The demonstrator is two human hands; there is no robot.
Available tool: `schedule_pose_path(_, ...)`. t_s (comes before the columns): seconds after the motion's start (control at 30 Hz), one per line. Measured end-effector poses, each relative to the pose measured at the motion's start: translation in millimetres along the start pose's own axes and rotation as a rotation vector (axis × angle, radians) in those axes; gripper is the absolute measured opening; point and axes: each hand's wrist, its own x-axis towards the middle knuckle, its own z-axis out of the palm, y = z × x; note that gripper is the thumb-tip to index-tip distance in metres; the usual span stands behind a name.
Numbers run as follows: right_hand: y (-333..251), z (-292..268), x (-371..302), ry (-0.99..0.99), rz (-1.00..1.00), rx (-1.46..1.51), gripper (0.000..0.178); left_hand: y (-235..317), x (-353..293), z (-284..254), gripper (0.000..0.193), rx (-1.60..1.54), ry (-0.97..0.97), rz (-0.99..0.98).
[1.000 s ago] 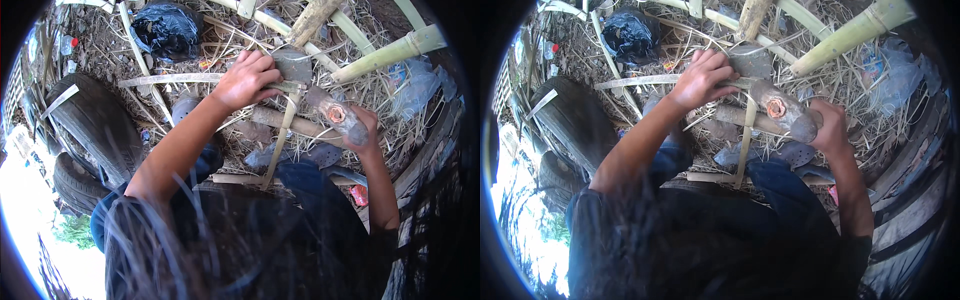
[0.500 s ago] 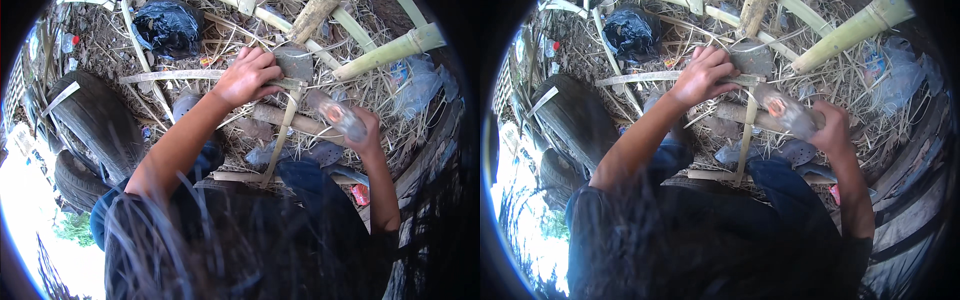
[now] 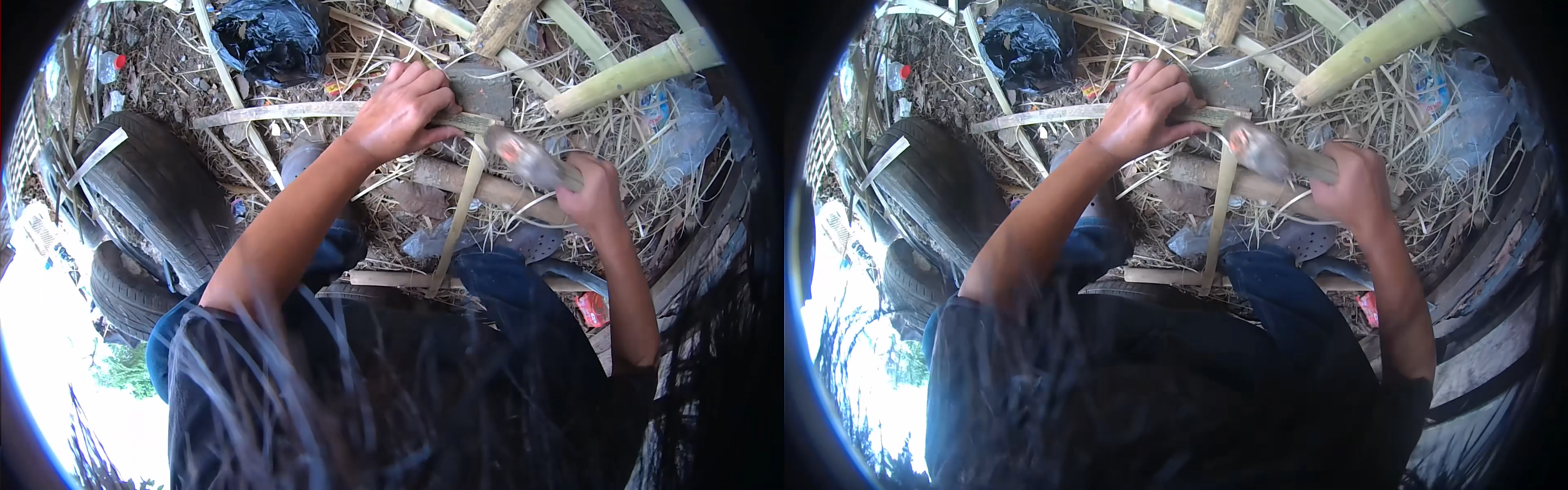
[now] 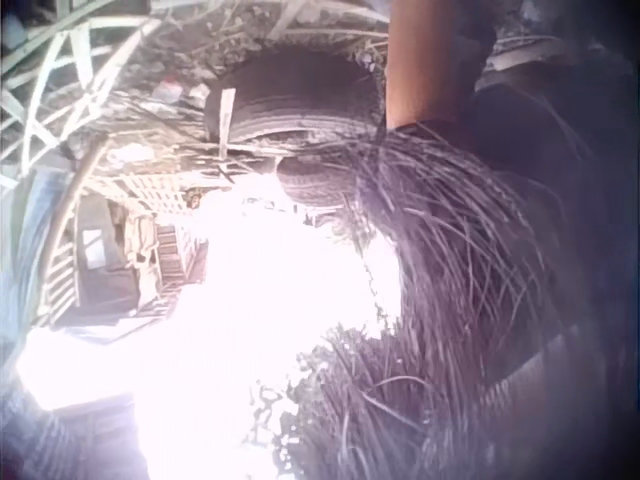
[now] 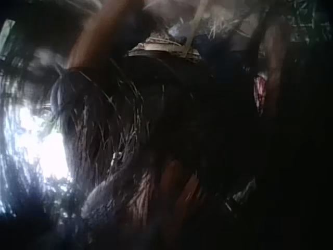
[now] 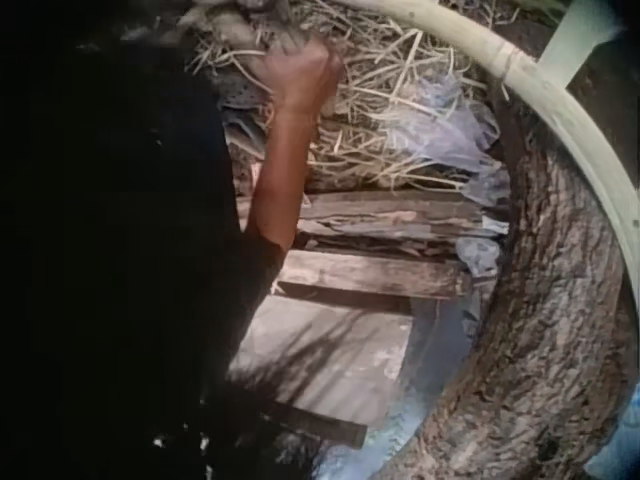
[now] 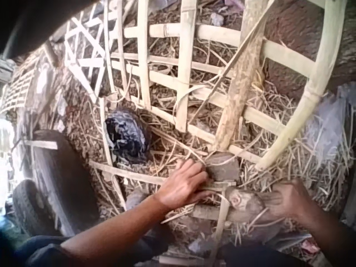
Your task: The person constructs a lattice structure by hammering nails into bamboo strips at intersection points, using a metal block as a support surface.
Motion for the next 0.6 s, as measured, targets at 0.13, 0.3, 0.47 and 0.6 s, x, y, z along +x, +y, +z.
schedule_pose_path(0.13,7.4,-5.7,-15.4,0.063,0.003,0.137,0.015,0.4,2.8,5.4,0.034,0.002,0.021,0.028)
schedule_pose_path(0.3,-5.3,0.2,0.3,0.002,0.009,-0.075,0.012,-2.4,1.3,2.2,0.035,0.004,0.023,0.010)
schedule_pose_path(0.47,-6.9,-1.1,-7.0,0.017,0.007,0.034,0.011,-1.7,1.7,-0.3,0.034,0.013,0.002,0.017)
schedule_pose_path(0.6,5.3,-8.3,-14.8,0.013,0.051,-0.006,0.012,-3.1,-0.4,6.9,0.036,0.008,0.022,0.026)
